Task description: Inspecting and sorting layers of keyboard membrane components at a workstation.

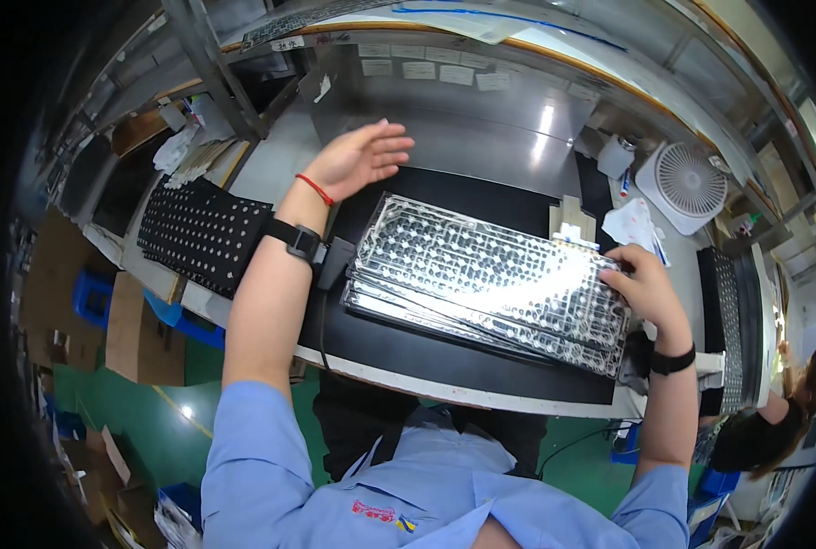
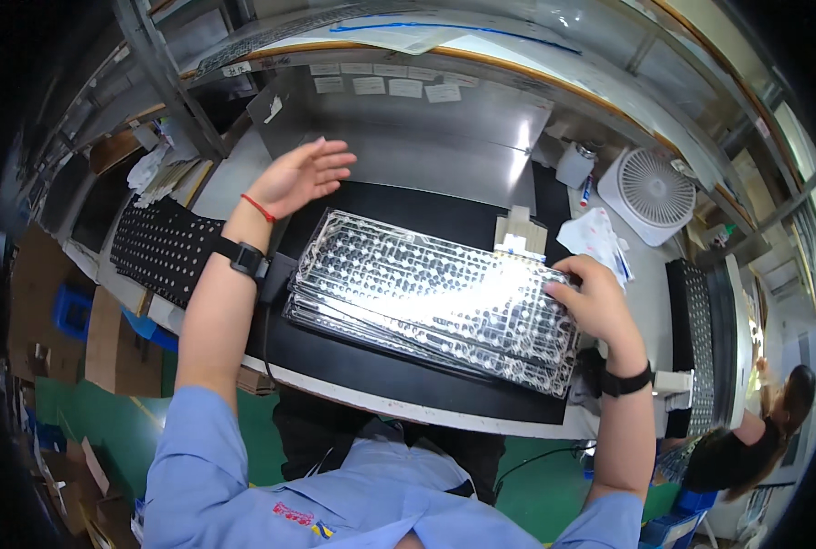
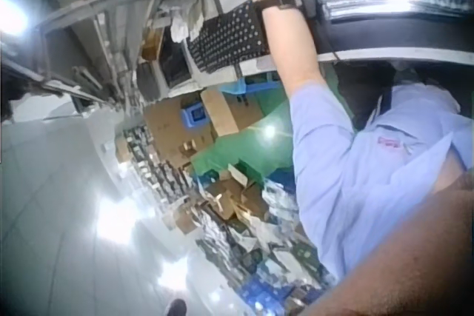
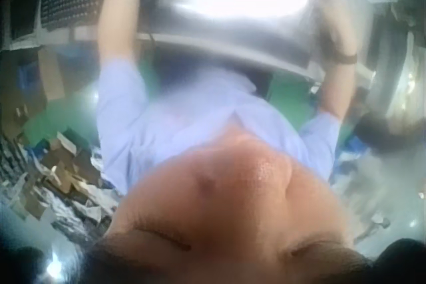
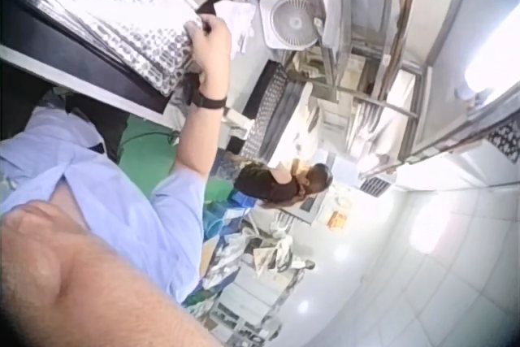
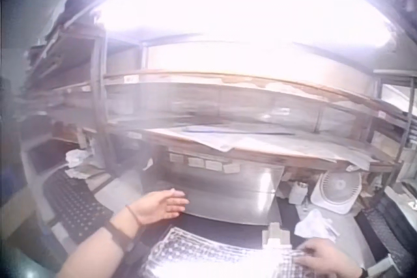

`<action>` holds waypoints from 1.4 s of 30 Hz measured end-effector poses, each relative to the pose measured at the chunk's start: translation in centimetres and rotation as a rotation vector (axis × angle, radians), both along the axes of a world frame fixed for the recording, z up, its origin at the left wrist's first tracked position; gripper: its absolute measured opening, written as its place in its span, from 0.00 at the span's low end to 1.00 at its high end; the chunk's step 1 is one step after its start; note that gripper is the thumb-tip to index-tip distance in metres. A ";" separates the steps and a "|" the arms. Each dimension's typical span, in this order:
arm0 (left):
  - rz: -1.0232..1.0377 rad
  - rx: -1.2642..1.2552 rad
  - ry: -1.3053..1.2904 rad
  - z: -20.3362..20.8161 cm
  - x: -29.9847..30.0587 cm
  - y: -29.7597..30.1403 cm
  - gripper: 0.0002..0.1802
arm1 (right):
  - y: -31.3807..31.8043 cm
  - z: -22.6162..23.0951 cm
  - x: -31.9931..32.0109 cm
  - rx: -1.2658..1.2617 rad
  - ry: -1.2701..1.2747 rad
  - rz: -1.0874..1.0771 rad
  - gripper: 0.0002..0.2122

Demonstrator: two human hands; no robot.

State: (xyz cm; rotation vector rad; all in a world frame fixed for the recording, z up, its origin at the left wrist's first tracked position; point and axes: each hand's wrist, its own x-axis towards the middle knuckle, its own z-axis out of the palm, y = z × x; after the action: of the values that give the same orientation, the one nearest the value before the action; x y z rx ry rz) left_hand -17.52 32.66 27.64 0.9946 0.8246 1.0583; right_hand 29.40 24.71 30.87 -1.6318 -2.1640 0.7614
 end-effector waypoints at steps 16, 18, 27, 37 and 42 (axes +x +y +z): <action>-0.156 0.020 0.003 -2.6 1.5 -1.2 0.26 | 4.0 -1.7 1.4 -0.235 0.662 -0.177 0.08; -0.071 -0.011 -0.058 -3.0 1.2 -0.9 0.24 | 4.1 -2.2 1.2 -0.199 0.750 -0.145 0.09; -0.109 -0.031 -0.001 -2.1 1.5 0.6 0.23 | 4.6 -3.5 2.6 -0.135 0.933 -0.143 0.09; -0.108 -0.041 0.119 -2.5 2.8 1.0 0.19 | 4.8 -3.8 2.4 -0.098 1.031 -0.227 0.09; -0.011 0.023 0.180 -3.1 2.3 0.8 0.13 | 4.9 -3.7 2.3 -0.081 1.091 -0.231 0.13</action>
State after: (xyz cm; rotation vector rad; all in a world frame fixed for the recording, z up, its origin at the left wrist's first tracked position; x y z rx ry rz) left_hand -15.24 33.45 24.52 1.1242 0.9539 0.9803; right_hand 31.75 29.64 27.13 -1.0383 -1.1561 1.2698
